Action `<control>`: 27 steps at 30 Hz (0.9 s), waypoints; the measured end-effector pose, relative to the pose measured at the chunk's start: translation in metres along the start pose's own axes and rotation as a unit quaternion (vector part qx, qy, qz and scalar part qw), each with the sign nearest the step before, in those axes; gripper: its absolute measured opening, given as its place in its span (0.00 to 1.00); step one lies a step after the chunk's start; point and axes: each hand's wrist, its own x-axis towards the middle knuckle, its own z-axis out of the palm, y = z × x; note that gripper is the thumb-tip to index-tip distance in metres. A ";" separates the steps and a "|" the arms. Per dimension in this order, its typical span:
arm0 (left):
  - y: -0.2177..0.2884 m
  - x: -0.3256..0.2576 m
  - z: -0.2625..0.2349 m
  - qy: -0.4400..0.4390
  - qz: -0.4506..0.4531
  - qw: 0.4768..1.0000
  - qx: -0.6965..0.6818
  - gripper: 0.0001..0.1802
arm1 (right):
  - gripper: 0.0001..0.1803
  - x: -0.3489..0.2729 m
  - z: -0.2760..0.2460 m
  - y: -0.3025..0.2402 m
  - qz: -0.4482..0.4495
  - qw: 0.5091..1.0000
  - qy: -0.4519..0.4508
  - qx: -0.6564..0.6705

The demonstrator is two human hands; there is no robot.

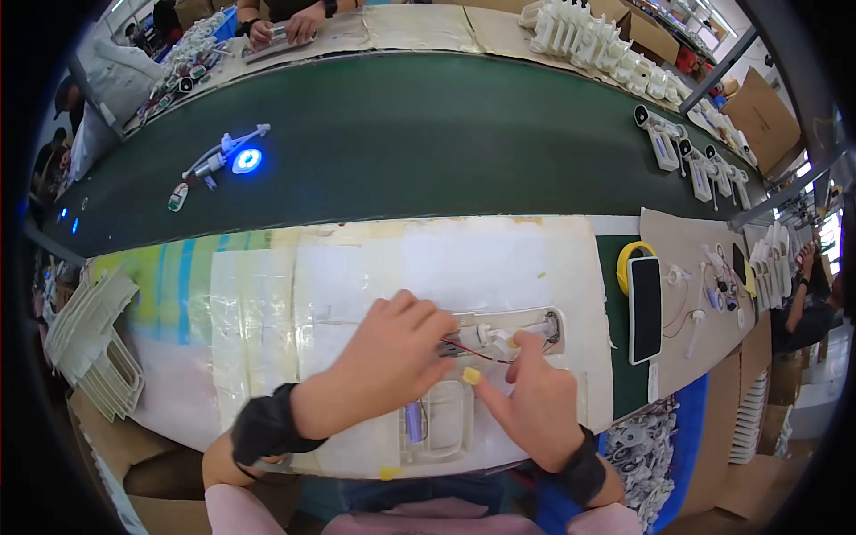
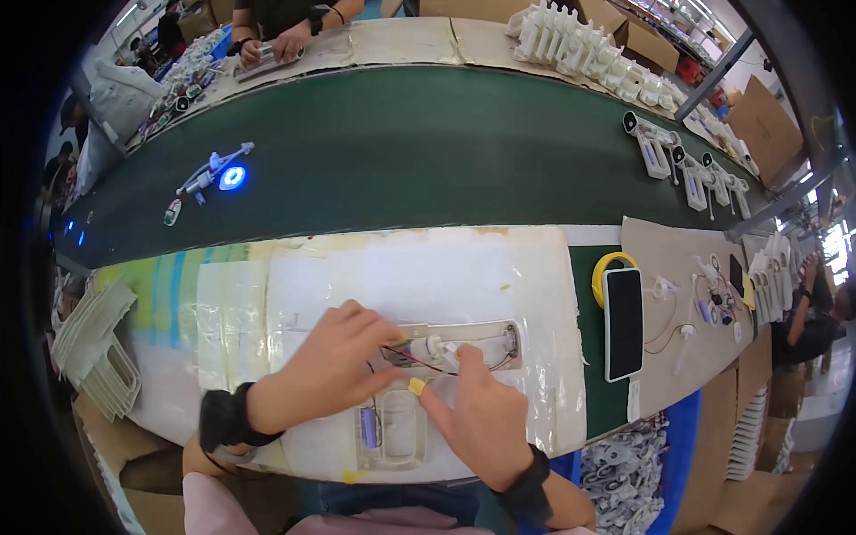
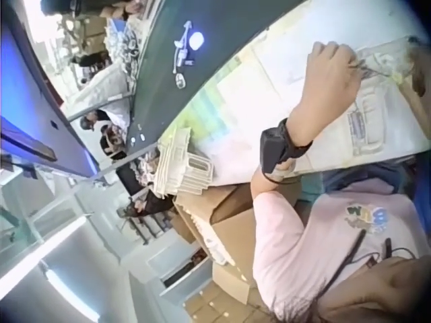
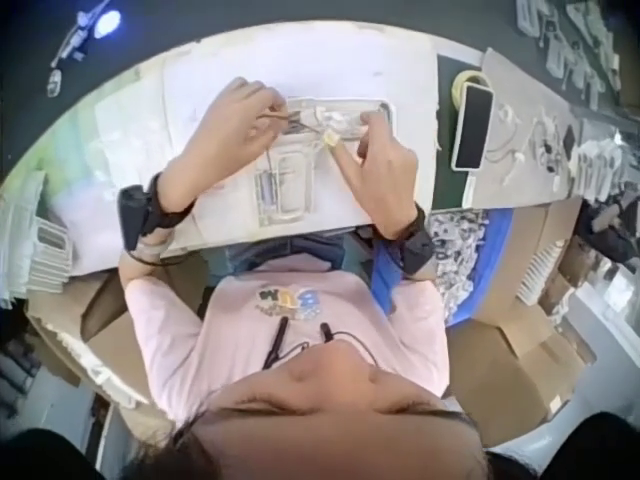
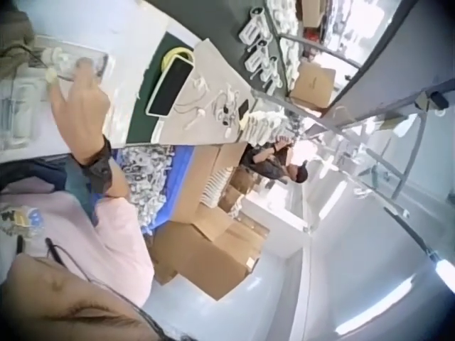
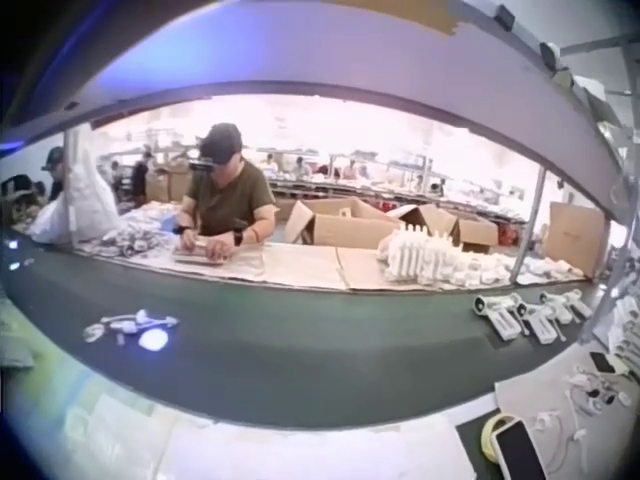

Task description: The person picks up a control panel, a battery, and a motor assembly, then fits them into a plastic housing. They route the wires, insert a pump and tubing, and press the components into place before setting the assembled unit onto a conveyor belt.

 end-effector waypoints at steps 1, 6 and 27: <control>0.004 0.002 0.007 0.007 0.022 0.999 0.035 0.16 | 0.30 -0.002 0.006 -0.002 0.021 0.999 -0.012 0.028; 0.002 0.010 0.040 0.037 0.091 0.990 0.103 0.22 | 0.25 -0.006 -0.008 0.002 0.084 0.970 -0.049 0.225; 0.013 0.015 0.038 0.083 0.158 0.978 0.109 0.12 | 0.18 -0.006 -0.037 0.038 0.116 0.926 -0.135 0.334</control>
